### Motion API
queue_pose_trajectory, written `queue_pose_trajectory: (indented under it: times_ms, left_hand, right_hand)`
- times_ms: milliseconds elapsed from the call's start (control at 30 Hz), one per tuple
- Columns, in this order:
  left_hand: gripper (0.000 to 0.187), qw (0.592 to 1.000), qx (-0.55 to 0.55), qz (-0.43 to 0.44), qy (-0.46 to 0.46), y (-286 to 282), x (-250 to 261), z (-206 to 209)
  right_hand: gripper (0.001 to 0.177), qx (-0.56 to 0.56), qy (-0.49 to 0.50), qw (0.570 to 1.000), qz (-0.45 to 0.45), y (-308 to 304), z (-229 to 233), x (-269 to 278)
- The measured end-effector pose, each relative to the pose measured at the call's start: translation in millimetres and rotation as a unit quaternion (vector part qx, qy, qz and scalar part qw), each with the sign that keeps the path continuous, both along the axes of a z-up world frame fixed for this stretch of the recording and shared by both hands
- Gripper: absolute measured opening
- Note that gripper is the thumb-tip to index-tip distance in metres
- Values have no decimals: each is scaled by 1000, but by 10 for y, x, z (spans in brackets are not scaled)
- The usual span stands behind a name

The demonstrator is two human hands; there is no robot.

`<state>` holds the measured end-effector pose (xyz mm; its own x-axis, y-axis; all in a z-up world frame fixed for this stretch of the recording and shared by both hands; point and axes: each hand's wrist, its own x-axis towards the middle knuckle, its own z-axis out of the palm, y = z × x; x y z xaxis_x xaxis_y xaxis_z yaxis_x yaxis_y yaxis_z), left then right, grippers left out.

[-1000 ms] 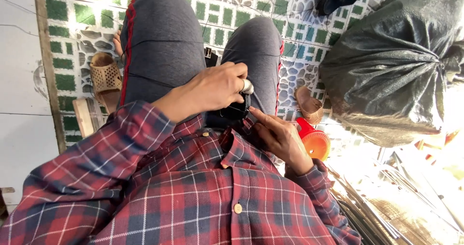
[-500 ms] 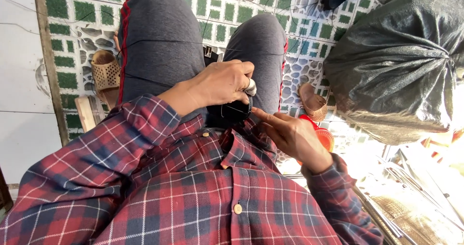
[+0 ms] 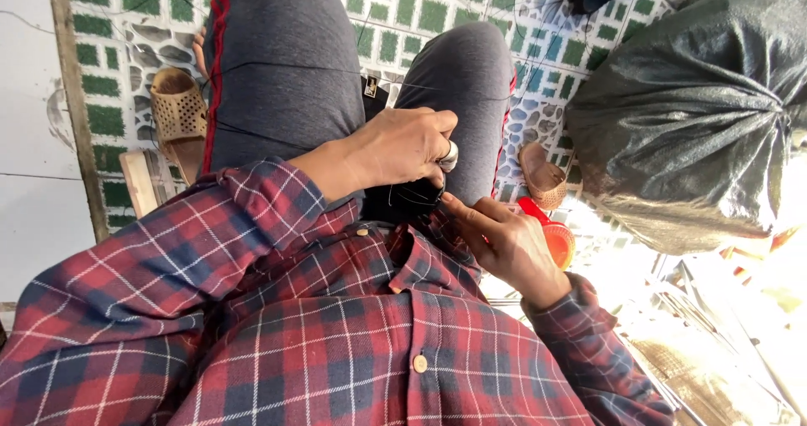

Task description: Hand-sewing a strap onto a black sandal using a sewing awl and thread to repair it.

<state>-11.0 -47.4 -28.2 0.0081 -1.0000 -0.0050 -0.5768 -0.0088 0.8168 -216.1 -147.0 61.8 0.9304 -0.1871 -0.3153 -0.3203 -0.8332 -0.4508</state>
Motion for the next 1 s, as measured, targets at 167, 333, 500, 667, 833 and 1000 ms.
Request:
queue_pose_trajectory:
  times_ms: [167, 333, 500, 667, 833, 1000]
  left_hand:
    - [32, 999, 7, -16, -40, -24, -70, -20]
    - [28, 999, 2, -31, -29, 84, -94, 76]
    - [28, 998, -26, -44, -31, 355, -115, 209]
    - [31, 995, -76, -6, -67, 668, -190, 274]
    - [22, 996, -3, -14, -88, 869, -196, 363]
    - [20, 962, 55, 0, 266, 878, 4, 897]
  right_hand:
    - [42, -14, -10, 1000, 7, 112, 40, 23]
    - [42, 3, -32, 999, -7, 292, 45, -50]
    - [38, -11, -80, 997, -13, 492, 142, -62]
    - [40, -115, -99, 988, -7, 486, 148, -22]
    - [41, -101, -126, 987, -1, 489, 203, 31]
    - [37, -109, -157, 982, 3, 474, 162, 12]
